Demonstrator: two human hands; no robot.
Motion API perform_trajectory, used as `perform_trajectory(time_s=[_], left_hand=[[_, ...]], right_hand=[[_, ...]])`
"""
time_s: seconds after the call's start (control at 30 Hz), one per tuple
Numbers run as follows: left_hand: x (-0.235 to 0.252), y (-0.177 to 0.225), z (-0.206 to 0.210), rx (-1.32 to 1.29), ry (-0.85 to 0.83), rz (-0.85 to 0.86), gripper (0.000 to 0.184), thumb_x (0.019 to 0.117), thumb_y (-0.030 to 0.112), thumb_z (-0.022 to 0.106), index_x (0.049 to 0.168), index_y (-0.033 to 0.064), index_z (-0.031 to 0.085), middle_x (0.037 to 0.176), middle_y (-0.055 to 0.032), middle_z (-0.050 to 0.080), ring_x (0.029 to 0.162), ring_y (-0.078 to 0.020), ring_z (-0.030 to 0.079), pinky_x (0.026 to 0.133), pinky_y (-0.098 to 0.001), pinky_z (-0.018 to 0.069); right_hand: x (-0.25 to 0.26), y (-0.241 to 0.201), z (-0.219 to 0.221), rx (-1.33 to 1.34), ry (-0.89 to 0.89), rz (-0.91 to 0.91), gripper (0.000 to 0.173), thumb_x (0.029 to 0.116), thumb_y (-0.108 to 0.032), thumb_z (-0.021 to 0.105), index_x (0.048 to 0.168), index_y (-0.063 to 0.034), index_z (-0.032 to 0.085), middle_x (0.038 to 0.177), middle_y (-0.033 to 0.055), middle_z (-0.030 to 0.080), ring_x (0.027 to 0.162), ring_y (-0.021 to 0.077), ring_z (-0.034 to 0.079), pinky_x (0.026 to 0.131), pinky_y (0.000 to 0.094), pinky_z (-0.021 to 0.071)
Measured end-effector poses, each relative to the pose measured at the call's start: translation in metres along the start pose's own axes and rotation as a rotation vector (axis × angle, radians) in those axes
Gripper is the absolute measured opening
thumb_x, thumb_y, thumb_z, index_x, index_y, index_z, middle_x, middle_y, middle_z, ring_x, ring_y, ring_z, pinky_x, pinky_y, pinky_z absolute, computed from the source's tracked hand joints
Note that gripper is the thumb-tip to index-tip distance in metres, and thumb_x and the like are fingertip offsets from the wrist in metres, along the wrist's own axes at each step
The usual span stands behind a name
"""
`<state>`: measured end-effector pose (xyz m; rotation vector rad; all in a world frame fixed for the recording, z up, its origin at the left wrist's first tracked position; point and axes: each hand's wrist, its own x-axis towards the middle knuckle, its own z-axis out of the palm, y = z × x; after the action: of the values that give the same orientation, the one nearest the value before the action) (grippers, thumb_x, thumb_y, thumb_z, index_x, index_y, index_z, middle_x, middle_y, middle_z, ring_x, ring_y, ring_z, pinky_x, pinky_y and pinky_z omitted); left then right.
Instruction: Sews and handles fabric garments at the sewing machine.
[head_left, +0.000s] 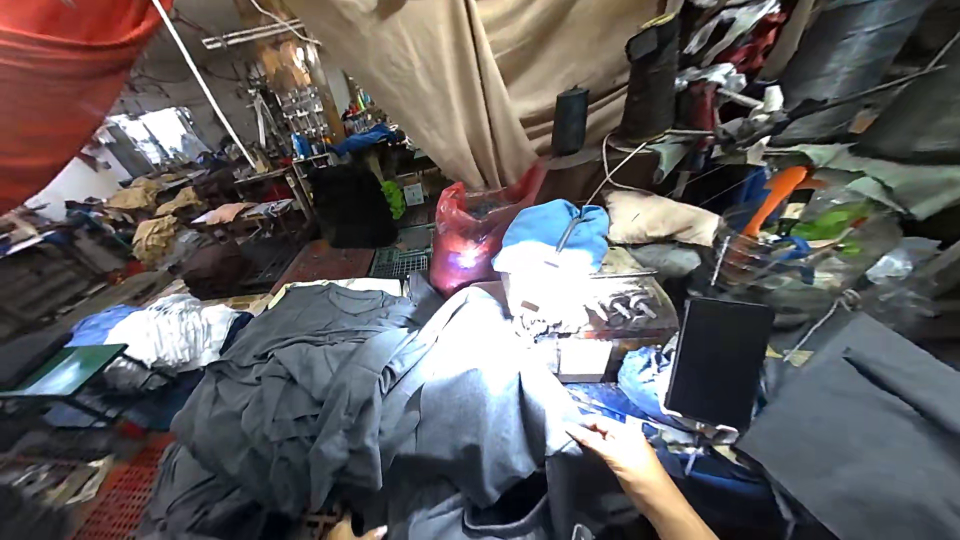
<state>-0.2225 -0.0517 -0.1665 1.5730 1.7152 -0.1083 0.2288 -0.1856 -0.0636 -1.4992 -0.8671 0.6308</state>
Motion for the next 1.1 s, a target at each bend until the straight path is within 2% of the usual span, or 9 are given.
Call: perform_trajectory(time_s=[0.1, 0.37, 0.5, 0.57, 0.63, 0.73, 0.83, 0.93, 1.1], left_hand=[[0.009, 0.014, 0.028, -0.339, 0.033, 0.067, 0.099, 0.0843, 0.045, 0.083, 0.153, -0.0084, 0.035, 0.149, -0.0340, 0.047, 0.142, -0.0443, 0.044, 0.120, -0.0557, 0.0338], [-0.020, 0.071, 0.076, -0.736, 0.422, 0.244, 0.044, 0.1061, 0.017, 0.053, 0.131, -0.0191, 0.053, 0.127, -0.0387, 0.059, 0.124, -0.0454, 0.057, 0.111, -0.0554, 0.0420], [-0.117, 0.102, -0.025, -0.873, 0.693, 0.567, 0.027, 0.1016, 0.008, 0.052, 0.114, -0.0161, 0.055, 0.096, -0.0119, 0.064, 0.089, -0.0066, 0.062, 0.087, -0.0291, 0.0542], [-0.158, 0.111, -0.105, -0.765, 0.911, 0.862, 0.015, 0.0993, 0.003, 0.053, 0.107, -0.0105, 0.056, 0.093, 0.0057, 0.065, 0.088, 0.0092, 0.062, 0.084, -0.0169, 0.0547], [-0.178, 0.123, -0.186, -0.516, 1.187, 1.041, 0.016, 0.1012, 0.007, 0.053, 0.105, -0.0085, 0.054, 0.097, 0.0064, 0.062, 0.092, 0.0113, 0.058, 0.087, -0.0133, 0.0513], [-0.156, 0.160, -0.282, -0.082, 1.494, 0.997, 0.038, 0.1019, 0.018, 0.056, 0.104, -0.0197, 0.058, 0.099, -0.0291, 0.064, 0.092, -0.0267, 0.064, 0.088, -0.0393, 0.0519], [-0.108, 0.212, -0.318, 0.191, 1.246, 0.653, 0.039, 0.1021, 0.021, 0.060, 0.124, -0.0121, 0.061, 0.122, -0.0431, 0.059, 0.116, -0.0632, 0.056, 0.095, -0.0778, 0.0405], [-0.076, 0.259, -0.267, 0.276, 1.049, 0.694, 0.045, 0.0941, 0.021, 0.070, 0.129, -0.0052, 0.062, 0.135, -0.0391, 0.052, 0.130, -0.0617, 0.045, 0.104, -0.0788, 0.0346], [-0.043, 0.272, -0.052, 0.229, 0.838, 1.523, 0.041, 0.0846, 0.043, 0.073, 0.108, 0.0090, 0.073, 0.116, -0.0184, 0.070, 0.116, -0.0373, 0.064, 0.102, -0.0558, 0.0487]], right_hand=[[0.003, -0.001, 0.001, -0.051, -0.028, 0.027, 0.008, 0.0857, -0.014, 0.077, 0.087, -0.0068, 0.073, 0.074, -0.0047, 0.069, 0.069, 0.0002, 0.062, 0.068, 0.0202, 0.0523], [0.005, 0.000, 0.001, -0.044, -0.049, 0.075, 0.014, 0.0834, -0.017, 0.079, 0.087, -0.0057, 0.073, 0.076, -0.0017, 0.070, 0.072, 0.0048, 0.065, 0.072, 0.0261, 0.0555], [0.001, -0.006, 0.001, 0.003, -0.068, 0.097, 0.012, 0.0828, -0.019, 0.079, 0.080, -0.0089, 0.072, 0.071, -0.0048, 0.068, 0.067, 0.0032, 0.063, 0.069, 0.0250, 0.0541], [-0.004, -0.010, 0.010, 0.038, -0.086, 0.098, 0.010, 0.0829, -0.018, 0.078, 0.079, -0.0098, 0.073, 0.071, -0.0055, 0.068, 0.067, 0.0024, 0.063, 0.068, 0.0244, 0.0543], [-0.009, -0.014, 0.024, 0.154, -0.131, 0.130, 0.009, 0.0841, -0.014, 0.078, 0.087, -0.0062, 0.074, 0.079, -0.0011, 0.072, 0.074, 0.0072, 0.069, 0.072, 0.0274, 0.0591], [-0.019, -0.023, 0.050, 0.389, -0.190, 0.179, 0.009, 0.0861, -0.009, 0.076, 0.093, -0.0046, 0.073, 0.084, 0.0020, 0.074, 0.079, 0.0107, 0.071, 0.077, 0.0298, 0.0603], [-0.025, -0.029, 0.063, 0.507, -0.219, 0.234, 0.003, 0.0911, -0.006, 0.070, 0.089, -0.0063, 0.073, 0.080, -0.0007, 0.073, 0.075, 0.0077, 0.068, 0.074, 0.0261, 0.0576], [-0.027, -0.021, 0.063, 0.573, -0.210, 0.280, 0.005, 0.0892, -0.007, 0.072, 0.085, -0.0070, 0.070, 0.077, -0.0001, 0.071, 0.071, 0.0086, 0.067, 0.072, 0.0267, 0.0580], [-0.029, -0.013, 0.056, 0.548, -0.258, 0.272, 0.009, 0.0884, -0.016, 0.075, 0.083, -0.0113, 0.069, 0.077, -0.0026, 0.069, 0.072, 0.0069, 0.065, 0.071, 0.0263, 0.0551]])
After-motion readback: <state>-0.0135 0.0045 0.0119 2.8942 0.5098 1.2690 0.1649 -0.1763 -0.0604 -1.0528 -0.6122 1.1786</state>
